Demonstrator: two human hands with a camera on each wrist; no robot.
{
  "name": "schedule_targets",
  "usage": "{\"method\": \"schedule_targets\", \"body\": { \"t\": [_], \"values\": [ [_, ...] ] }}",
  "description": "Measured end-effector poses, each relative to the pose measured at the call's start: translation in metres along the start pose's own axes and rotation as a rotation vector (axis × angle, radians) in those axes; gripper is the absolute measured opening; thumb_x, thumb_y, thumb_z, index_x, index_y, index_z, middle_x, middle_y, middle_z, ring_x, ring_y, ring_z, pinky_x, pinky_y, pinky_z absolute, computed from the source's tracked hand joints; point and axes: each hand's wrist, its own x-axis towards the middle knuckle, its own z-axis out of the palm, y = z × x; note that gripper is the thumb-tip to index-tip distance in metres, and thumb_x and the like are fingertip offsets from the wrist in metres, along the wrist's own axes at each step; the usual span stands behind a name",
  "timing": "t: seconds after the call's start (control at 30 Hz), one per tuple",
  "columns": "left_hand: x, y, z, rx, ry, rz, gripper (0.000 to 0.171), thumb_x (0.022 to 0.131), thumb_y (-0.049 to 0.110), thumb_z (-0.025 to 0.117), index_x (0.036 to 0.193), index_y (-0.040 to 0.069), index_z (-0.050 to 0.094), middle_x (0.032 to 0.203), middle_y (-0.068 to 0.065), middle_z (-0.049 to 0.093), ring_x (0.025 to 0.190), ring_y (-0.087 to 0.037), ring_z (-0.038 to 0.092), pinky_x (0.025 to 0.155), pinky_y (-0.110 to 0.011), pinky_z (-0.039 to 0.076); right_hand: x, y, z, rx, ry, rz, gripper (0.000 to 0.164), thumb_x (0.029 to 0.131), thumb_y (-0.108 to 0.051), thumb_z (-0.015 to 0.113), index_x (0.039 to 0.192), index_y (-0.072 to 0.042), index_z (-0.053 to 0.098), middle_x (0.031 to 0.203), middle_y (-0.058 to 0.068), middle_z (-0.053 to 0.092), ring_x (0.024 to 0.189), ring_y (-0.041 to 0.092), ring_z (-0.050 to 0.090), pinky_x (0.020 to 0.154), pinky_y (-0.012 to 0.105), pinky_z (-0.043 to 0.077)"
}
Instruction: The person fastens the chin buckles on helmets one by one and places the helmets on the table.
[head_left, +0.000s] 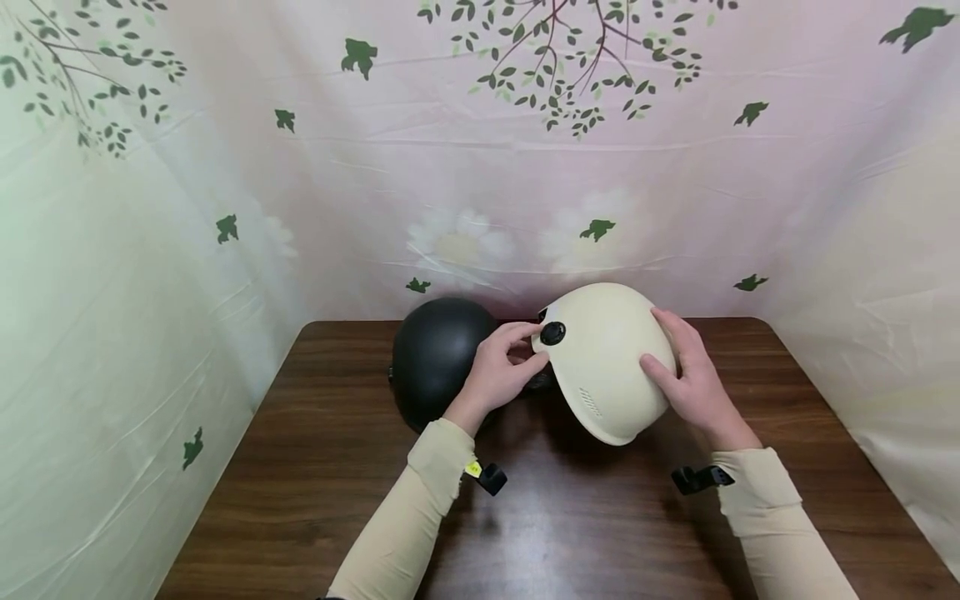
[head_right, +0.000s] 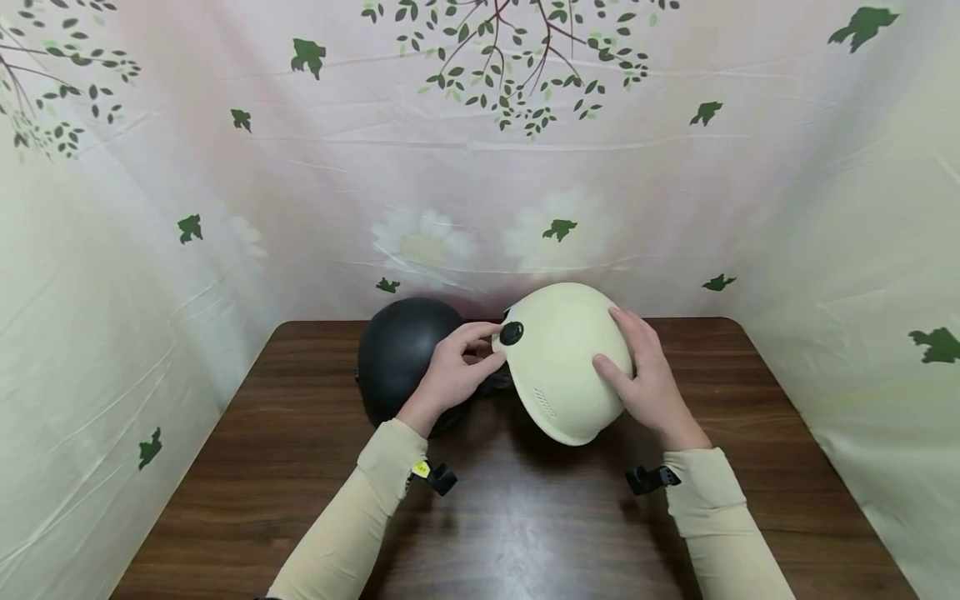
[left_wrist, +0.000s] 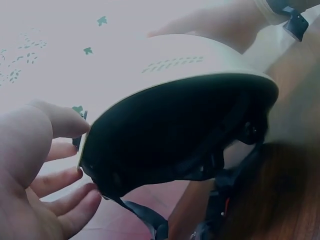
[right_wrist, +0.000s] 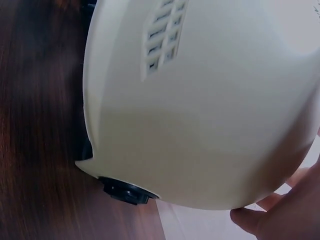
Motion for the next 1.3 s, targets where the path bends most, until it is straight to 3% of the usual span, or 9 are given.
{"method": "schedule_targets", "body": {
  "t": [0.27,0.4,0.67,0.83,1.0,1.3],
  "values": [
    [-0.002,-0.008,0.003,0.018,-0.044,-0.03,0.048,0.096,0.019,0.076,0.142,0.008,0.065,0.141,-0.011,0.062,0.111,-0.028,0.072,0.098,-0.041,0.058,0.001,-0.001,0.002,-0.065,-0.01,0.014,0.075,0.099,-0.023,0.068,0.165,-0.018,0.034,0.166,0.024,0.027,0.152,0.046,0.022,0.105,0.081,0.026],
    [-0.002,-0.01,0.003,0.029,-0.06,-0.048,0.055,0.096,0.025,0.077,0.147,0.014,0.061,0.142,-0.006,0.062,0.112,-0.024,0.068,0.098,-0.045,0.058,0.0,-0.002,0.005,-0.083,-0.036,0.037,0.076,0.099,-0.026,0.07,0.166,-0.02,0.034,0.168,0.023,0.025,0.155,0.046,0.018,0.106,0.083,0.025],
    [-0.007,-0.008,0.004,0.094,-0.161,-0.084,0.063,0.097,0.039,0.076,0.154,0.029,0.054,0.157,0.007,0.052,0.144,-0.015,0.049,0.115,-0.044,0.046,-0.012,0.006,0.025,-0.142,-0.209,0.129,0.084,0.099,-0.039,0.073,0.168,-0.024,0.028,0.17,0.025,0.017,0.158,0.047,0.014,0.107,0.081,0.032],
    [-0.01,-0.013,0.001,0.066,-0.165,-0.087,0.056,0.097,0.032,0.077,0.149,0.024,0.06,0.156,0.003,0.054,0.141,-0.018,0.053,0.112,-0.047,0.049,-0.016,0.009,0.03,-0.143,-0.194,0.126,0.087,0.097,-0.039,0.076,0.168,-0.028,0.027,0.171,0.021,0.018,0.158,0.045,0.015,0.107,0.08,0.032],
    [-0.008,-0.019,-0.005,0.038,-0.216,-0.076,0.044,0.101,0.023,0.072,0.143,0.016,0.066,0.157,0.0,0.054,0.141,-0.019,0.054,0.11,-0.045,0.051,-0.016,0.009,0.031,-0.144,-0.176,0.112,0.091,0.092,-0.039,0.081,0.167,-0.031,0.029,0.172,0.02,0.017,0.158,0.044,0.017,0.107,0.08,0.03],
    [0.005,-0.016,-0.014,0.003,-0.295,-0.111,0.045,0.112,0.019,0.052,0.156,0.018,0.051,0.156,0.002,0.055,0.141,-0.017,0.054,0.113,-0.037,0.048,-0.011,0.006,0.028,-0.133,-0.168,0.13,0.092,0.093,-0.038,0.08,0.168,-0.029,0.028,0.172,0.02,0.017,0.158,0.044,0.015,0.107,0.081,0.029]
  ]
}}
